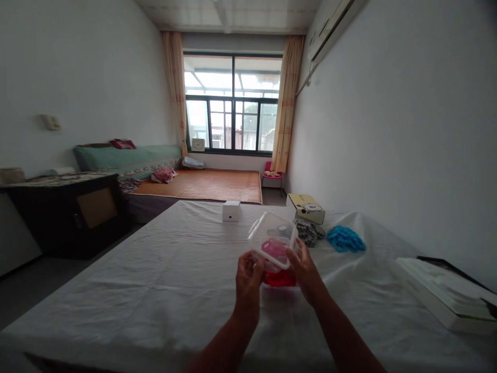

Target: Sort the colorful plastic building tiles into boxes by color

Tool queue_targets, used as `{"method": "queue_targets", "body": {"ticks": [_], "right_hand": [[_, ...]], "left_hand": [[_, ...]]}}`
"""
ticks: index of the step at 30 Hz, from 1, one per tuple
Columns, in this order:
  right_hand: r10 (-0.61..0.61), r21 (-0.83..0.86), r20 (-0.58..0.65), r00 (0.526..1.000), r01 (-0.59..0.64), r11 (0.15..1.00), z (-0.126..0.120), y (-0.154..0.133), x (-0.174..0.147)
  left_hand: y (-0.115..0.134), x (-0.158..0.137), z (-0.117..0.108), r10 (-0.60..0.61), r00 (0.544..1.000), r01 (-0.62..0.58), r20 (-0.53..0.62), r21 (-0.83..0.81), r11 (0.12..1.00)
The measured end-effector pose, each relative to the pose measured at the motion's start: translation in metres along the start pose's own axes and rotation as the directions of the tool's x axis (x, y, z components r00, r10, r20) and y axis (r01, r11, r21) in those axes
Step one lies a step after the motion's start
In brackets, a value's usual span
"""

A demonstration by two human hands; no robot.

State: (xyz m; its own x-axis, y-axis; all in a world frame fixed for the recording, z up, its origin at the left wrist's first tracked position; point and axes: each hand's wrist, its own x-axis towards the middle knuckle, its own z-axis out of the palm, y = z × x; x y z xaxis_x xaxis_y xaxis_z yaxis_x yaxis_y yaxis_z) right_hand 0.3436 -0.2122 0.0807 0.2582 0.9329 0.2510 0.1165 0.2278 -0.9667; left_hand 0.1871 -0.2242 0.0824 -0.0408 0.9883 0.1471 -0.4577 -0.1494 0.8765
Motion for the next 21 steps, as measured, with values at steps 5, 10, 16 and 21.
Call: {"method": "queue_targets", "body": {"ticks": [5, 10, 16, 21], "right_hand": [[0.170, -0.094, 0.050, 0.984, -0.165, 0.982, -0.025, 0.016, 0.011], [0.116, -0.371, 0.095, 0.989, -0.073, 0.926, -0.038, 0.021, 0.015], [0.061, -0.609, 0.139, 0.988, 0.036, 0.793, -0.050, 0.030, 0.017], [-0.005, -0.572, 0.129, 0.992, 0.079, 0.816, -0.053, 0.045, 0.013]], "left_hand": [[-0.012, -0.017, -0.030, -0.149, 0.969, 0.110, 0.197, 0.196, 0.974], [0.005, 0.001, -0.060, -0.112, 0.993, 0.091, 0.039, 0.351, 0.932], [-0.008, 0.055, -0.048, 0.005, 0.999, -0.021, 0.039, 0.404, 0.915], [-0.049, 0.082, -0.032, -0.007, 0.998, -0.026, 0.062, 0.511, 0.859]]}}
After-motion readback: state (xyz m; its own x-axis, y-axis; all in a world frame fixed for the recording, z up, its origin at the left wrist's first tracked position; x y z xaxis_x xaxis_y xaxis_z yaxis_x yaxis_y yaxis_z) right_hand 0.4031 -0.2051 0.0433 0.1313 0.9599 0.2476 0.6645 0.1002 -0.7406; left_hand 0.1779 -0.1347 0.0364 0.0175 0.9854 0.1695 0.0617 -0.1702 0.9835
